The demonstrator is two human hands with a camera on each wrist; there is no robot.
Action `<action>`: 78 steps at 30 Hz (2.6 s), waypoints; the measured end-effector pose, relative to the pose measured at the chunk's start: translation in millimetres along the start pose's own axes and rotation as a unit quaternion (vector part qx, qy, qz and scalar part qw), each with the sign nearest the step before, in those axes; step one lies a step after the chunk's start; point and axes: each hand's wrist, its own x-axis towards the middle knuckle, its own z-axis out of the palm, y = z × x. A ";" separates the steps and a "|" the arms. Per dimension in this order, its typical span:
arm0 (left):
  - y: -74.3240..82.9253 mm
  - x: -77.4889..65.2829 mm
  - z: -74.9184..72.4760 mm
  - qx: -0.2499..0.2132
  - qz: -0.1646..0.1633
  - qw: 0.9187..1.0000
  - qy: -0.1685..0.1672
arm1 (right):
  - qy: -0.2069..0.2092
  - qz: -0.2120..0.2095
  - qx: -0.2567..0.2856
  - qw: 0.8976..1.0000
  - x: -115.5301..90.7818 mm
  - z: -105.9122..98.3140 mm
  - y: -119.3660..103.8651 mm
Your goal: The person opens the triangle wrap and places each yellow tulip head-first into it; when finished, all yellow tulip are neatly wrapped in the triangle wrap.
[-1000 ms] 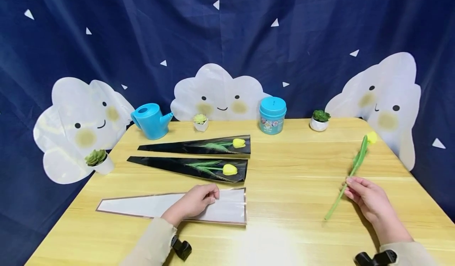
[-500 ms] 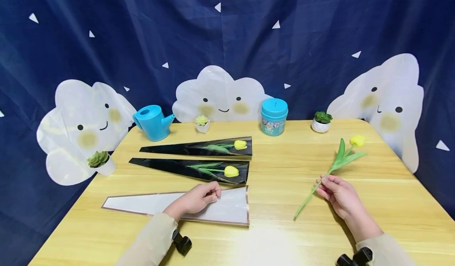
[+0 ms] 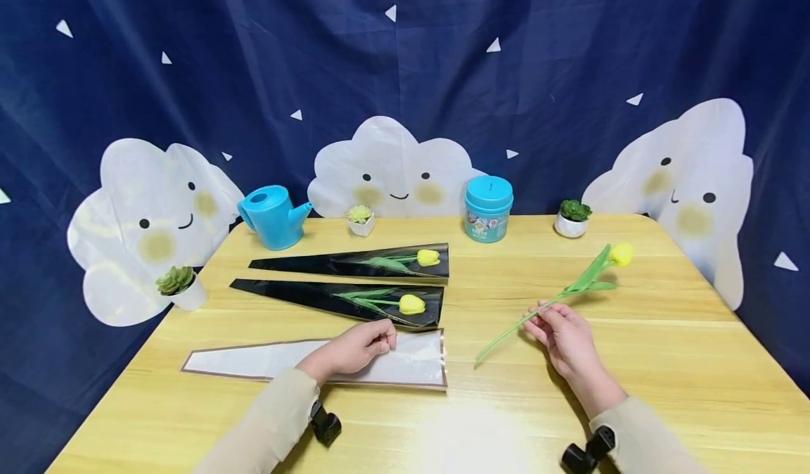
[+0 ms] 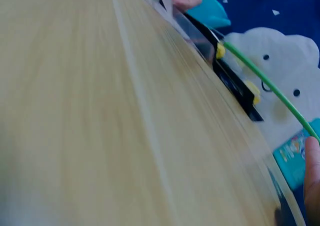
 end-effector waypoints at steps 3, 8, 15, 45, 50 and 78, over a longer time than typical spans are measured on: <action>1.8 0.4 -1.3 0.005 -0.004 1.000 -0.001 | 0.015 0.006 -0.003 1.000 1.1 11.2 4.6; 2.5 -0.1 -1.8 0.007 -0.011 1.000 -0.007 | 0.029 0.019 -0.029 0.999 1.5 26.0 12.2; 0.6 -1.2 -2.0 -0.001 -0.005 1.000 -0.006 | 0.043 0.012 -0.052 0.998 4.7 36.2 20.1; -5.8 -3.0 -0.8 -0.058 -0.001 0.998 -0.022 | 0.011 0.052 -0.008 0.999 -2.3 65.4 53.1; -3.4 -2.9 1.0 -0.071 -0.017 0.997 -0.018 | -0.011 0.070 -0.009 0.997 -5.6 71.1 63.7; -0.8 -2.5 8.4 -0.074 -0.032 0.996 0.031 | -0.218 0.154 -0.172 0.948 -10.3 42.2 46.8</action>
